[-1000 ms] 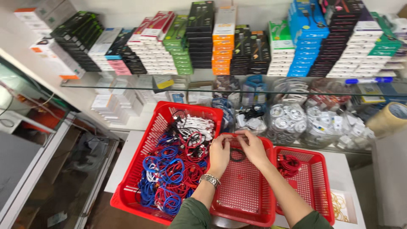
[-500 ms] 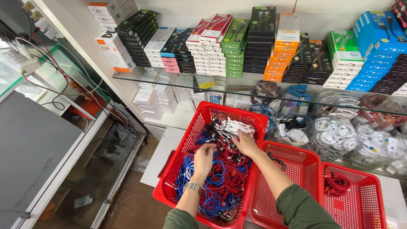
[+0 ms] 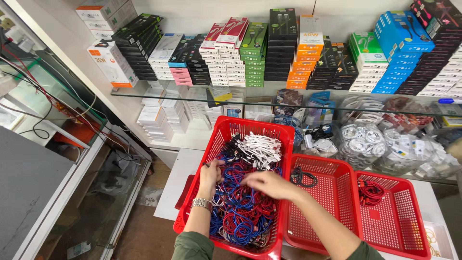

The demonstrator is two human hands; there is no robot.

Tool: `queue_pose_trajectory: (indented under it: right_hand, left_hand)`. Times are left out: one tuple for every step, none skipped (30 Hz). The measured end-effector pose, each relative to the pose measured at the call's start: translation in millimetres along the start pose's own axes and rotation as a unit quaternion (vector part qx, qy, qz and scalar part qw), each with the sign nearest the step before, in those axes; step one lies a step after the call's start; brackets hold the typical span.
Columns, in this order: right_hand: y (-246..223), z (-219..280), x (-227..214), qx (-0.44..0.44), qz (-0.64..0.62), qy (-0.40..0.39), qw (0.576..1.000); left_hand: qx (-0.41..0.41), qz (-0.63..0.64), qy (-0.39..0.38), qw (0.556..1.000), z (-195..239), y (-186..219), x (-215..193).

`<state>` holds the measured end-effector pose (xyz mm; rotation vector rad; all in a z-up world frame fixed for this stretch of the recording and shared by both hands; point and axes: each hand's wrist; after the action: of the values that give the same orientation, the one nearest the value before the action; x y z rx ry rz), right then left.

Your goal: The person sorts a mixed pile of USB cables by color, picking up individual cables, coiling them, and placing them into separate red baskets. Red, black, and blue cables are handled one at a time and organized into distinct baskets.

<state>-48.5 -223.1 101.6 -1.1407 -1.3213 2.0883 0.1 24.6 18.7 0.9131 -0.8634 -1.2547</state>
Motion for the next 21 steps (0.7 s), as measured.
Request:
queue_pose_trajectory:
  right_hand:
    - [9,-5,-6,0.059,-0.032,0.049,0.997]
    - [19,-8,-11,0.089,-0.021,0.115,0.989]
    - [29,-16,-14,0.118,-0.01,0.18,0.976]
    - [37,-24,-11,0.09,-0.004,0.176,0.98]
    - [44,-34,-6,0.061,0.002,0.172,0.983]
    - [50,-41,-1,0.031,0.008,0.167,0.985]
    - [55,-49,6,-0.092,0.068,0.189,0.975]
    - [58,-57,14,-0.214,0.126,0.206,0.946]
    - [58,-63,22,-0.332,0.181,0.218,0.9]
    - [57,-67,25,-0.335,0.178,0.188,0.906]
    - [54,-72,24,-0.338,0.175,0.159,0.911]
    - [49,-74,22,-0.341,0.172,0.131,0.915]
    - [46,-70,14,-0.219,0.11,0.118,0.962]
    - [43,-63,-3,-0.093,0.046,0.101,0.99]
    - [39,-56,-24,0.035,-0.018,0.082,0.996]
    - [37,-46,-45,0.035,-0.011,0.126,0.991]
    - [39,-33,-64,0.035,-0.006,0.169,0.985]
    - [42,-19,-84,0.013,-0.03,0.209,0.977]
    - [50,-2,-103,-0.008,-0.054,0.251,0.966]
    - [60,13,-118,-0.003,-0.103,0.3,0.948]
    - [73,27,-130,0.001,-0.15,0.349,0.925]
  left_hand:
    - [-0.001,-0.052,-0.001,0.999,7,9,-1]
    - [-0.001,-0.104,-0.001,0.995,15,19,-1]
    - [-0.002,-0.156,0.0,0.988,26,31,-2]
    - [0.015,-0.231,-0.015,0.973,38,43,1]
    - [0.031,-0.305,-0.029,0.951,52,53,5]
    - [0.046,-0.378,-0.042,0.924,66,62,11]
    - [0.128,-0.425,-0.052,0.894,79,70,17]
    - [0.208,-0.47,-0.062,0.856,92,77,23]
    - [0.285,-0.51,-0.072,0.808,103,83,27]
    - [0.285,-0.526,-0.06,0.799,112,89,29]
    - [0.286,-0.541,-0.047,0.789,118,94,30]
    - [0.287,-0.557,-0.035,0.779,121,98,28]
    - [0.286,-0.552,-0.007,0.783,123,100,23]
    - [0.286,-0.548,0.02,0.786,122,100,16]
    - [0.288,-0.542,0.048,0.788,117,101,7]
    - [0.253,-0.524,0.03,0.812,112,101,-3]
    - [0.216,-0.506,0.012,0.835,107,98,-15]
    - [0.18,-0.486,-0.007,0.855,103,94,-28]
    - [0.149,-0.399,-0.035,0.904,98,90,-39]
    - [0.117,-0.307,-0.063,0.942,94,86,-48]
    - [0.085,-0.212,-0.091,0.969,90,84,-55]
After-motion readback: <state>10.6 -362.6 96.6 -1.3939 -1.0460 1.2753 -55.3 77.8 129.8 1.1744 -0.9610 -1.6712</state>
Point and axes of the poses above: each hand's wrist, its own z-axis away from the middle knuckle, its own x-axis out of the palm, y = z × x, and after that the axes turned 9 degrees about -z, right-handed
